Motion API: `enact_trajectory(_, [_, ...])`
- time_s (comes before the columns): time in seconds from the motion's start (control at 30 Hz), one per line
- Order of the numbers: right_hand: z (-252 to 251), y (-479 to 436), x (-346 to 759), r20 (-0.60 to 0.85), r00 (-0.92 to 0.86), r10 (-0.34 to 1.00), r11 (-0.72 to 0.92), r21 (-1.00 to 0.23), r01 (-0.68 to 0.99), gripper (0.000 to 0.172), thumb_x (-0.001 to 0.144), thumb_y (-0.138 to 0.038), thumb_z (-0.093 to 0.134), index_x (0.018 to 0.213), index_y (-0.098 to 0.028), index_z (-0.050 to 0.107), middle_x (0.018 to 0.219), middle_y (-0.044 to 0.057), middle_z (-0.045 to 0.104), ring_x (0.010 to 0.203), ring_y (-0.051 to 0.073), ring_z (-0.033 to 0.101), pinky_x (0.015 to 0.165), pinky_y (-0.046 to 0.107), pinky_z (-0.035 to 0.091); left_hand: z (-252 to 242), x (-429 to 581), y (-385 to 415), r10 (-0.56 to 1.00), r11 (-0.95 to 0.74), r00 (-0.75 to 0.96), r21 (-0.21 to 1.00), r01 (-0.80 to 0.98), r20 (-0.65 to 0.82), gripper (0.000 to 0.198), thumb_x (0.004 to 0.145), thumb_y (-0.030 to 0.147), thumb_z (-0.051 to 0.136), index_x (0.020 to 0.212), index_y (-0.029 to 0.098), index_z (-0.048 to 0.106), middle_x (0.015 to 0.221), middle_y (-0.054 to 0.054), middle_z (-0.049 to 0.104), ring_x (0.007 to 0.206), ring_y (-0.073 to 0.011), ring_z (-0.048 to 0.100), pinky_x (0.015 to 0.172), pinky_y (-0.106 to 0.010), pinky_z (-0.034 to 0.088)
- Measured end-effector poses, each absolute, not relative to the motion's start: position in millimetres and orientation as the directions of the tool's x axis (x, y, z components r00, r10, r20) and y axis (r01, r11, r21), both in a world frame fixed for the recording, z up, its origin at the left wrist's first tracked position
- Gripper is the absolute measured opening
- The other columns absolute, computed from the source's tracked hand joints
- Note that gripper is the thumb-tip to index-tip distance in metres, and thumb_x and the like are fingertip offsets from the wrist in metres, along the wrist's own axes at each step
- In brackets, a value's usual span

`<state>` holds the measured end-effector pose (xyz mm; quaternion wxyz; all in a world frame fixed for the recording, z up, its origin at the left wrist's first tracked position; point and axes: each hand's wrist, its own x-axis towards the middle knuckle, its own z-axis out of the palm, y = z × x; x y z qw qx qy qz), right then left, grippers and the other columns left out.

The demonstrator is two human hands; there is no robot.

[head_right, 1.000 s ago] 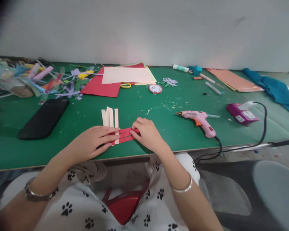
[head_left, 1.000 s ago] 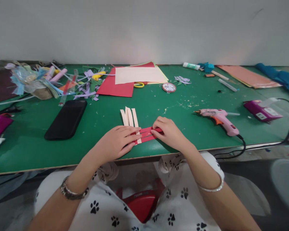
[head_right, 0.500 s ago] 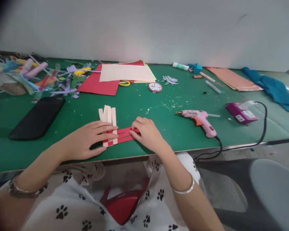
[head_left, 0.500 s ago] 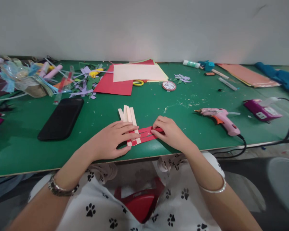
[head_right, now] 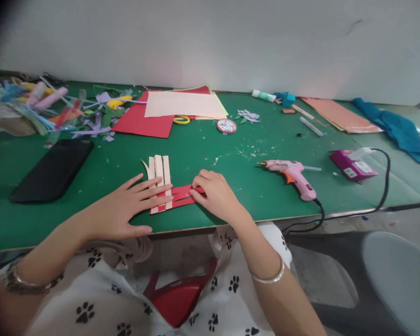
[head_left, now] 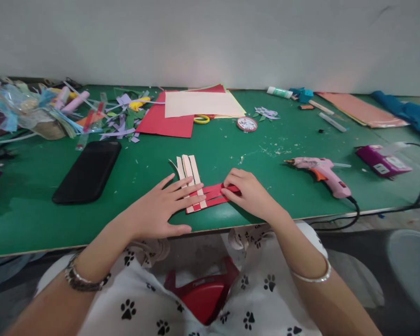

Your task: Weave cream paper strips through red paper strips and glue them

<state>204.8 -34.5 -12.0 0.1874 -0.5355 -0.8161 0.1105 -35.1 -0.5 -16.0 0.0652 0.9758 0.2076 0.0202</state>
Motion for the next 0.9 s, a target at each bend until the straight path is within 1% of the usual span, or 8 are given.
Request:
enact_trajectory(0.2, [-12.6,-34.2,204.7,0.197,-0.356,0.913,0.406,-0.380,0.831,0.013,0.081,-0.022,0.045,0.070,-0.018,0.050,0.072,0.001,0.047,0.069,0.014,0.043,0.065,0.026,0.032,-14.0,-33.8,-2.5,0.408,-0.906,0.912,0.140,0.400,0.034,0.068,0.072,0.049,0.054,0.133,0.028,0.030,0.140,-0.002,0.031,0.129,-0.0260,0.021,0.106,-0.046,0.009])
enact_trajectory(0.37, [-11.8,-34.1,204.4,0.198,-0.358,0.913,0.408,-0.380,0.830,0.012,0.081,-0.022,0.046,0.070,-0.018,0.050,0.071,0.001,0.047,0.069,0.013,0.043,0.066,0.027,0.033,-12.3,-32.9,-2.9,0.377,-0.917,0.925,0.156,0.368,0.036,0.067,0.073,0.048,0.052,0.132,0.024,0.031,0.138,-0.002,0.035,0.126,-0.0226,0.030,0.106,-0.040,0.014])
enact_trajectory(0.5, [-10.6,-34.2,204.4,0.188,-0.355,0.916,0.402,-0.386,0.831,0.012,0.081,-0.022,0.046,0.071,-0.017,0.050,0.072,0.001,0.047,0.069,0.013,0.043,0.065,0.026,0.033,-10.8,-32.9,-3.6,0.389,-0.911,0.921,0.161,0.381,0.022,0.066,0.073,0.046,0.052,0.132,0.025,0.032,0.137,-0.002,0.036,0.125,-0.0217,0.032,0.105,-0.039,0.015])
enact_trajectory(0.57, [-10.1,-34.4,204.5,0.183,-0.356,0.917,0.400,-0.392,0.829,0.012,0.081,-0.022,0.046,0.071,-0.017,0.050,0.073,0.002,0.047,0.069,0.014,0.044,0.066,0.026,0.033,-10.8,-33.7,-4.4,0.390,-0.909,0.921,0.161,0.385,0.004,0.068,0.073,0.048,0.053,0.133,0.026,0.030,0.138,-0.002,0.034,0.126,-0.0220,0.030,0.106,-0.041,0.013])
enact_trajectory(0.73, [-10.4,-34.6,204.8,0.176,-0.355,0.918,0.396,-0.403,0.825,0.014,0.082,-0.023,0.045,0.070,-0.017,0.050,0.073,0.002,0.047,0.069,0.013,0.044,0.066,0.026,0.033,-13.3,-37.4,-5.3,0.379,-0.910,0.925,0.172,0.378,-0.034,0.075,0.074,0.053,0.051,0.137,0.027,0.019,0.142,-0.003,0.025,0.129,-0.0231,0.023,0.106,-0.044,0.009])
enact_trajectory(0.9, [-11.8,-34.3,205.6,0.184,-0.357,0.916,0.401,-0.390,0.829,0.014,0.082,-0.023,0.045,0.071,-0.017,0.050,0.072,0.002,0.047,0.069,0.013,0.043,0.067,0.026,0.033,-14.3,-39.4,-3.7,0.339,-0.920,0.940,0.193,0.342,-0.051,0.073,0.072,0.055,0.053,0.134,0.031,0.025,0.144,-0.003,0.017,0.130,-0.0267,0.020,0.105,-0.047,0.011])
